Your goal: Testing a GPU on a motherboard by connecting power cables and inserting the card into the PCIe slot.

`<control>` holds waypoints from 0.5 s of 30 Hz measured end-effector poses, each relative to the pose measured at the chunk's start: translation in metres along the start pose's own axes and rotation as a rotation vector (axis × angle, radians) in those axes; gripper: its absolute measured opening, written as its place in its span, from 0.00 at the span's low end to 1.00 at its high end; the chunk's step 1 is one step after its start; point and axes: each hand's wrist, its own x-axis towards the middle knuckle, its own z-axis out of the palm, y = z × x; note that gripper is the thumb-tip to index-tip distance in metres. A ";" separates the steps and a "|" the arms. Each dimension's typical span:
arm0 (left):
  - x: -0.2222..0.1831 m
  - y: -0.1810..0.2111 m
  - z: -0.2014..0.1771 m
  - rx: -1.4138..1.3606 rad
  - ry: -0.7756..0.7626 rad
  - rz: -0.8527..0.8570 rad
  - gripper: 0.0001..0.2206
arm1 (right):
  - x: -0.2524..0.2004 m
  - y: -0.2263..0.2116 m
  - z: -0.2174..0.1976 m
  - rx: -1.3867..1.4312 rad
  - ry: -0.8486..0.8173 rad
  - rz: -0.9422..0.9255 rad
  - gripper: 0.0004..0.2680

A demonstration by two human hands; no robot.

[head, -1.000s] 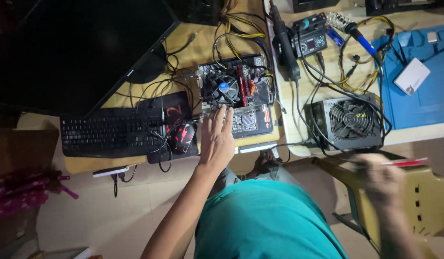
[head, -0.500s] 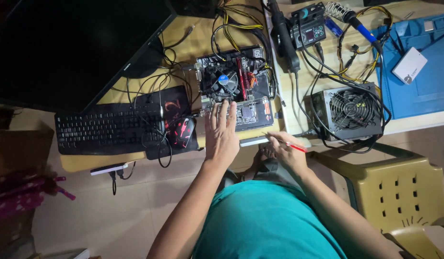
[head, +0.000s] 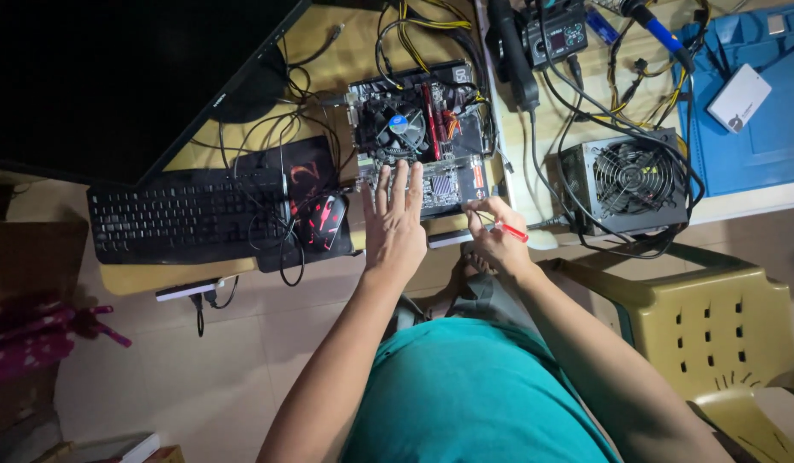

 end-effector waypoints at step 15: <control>-0.004 0.001 0.002 0.080 0.007 -0.007 0.48 | 0.000 0.009 0.010 0.023 0.040 -0.050 0.03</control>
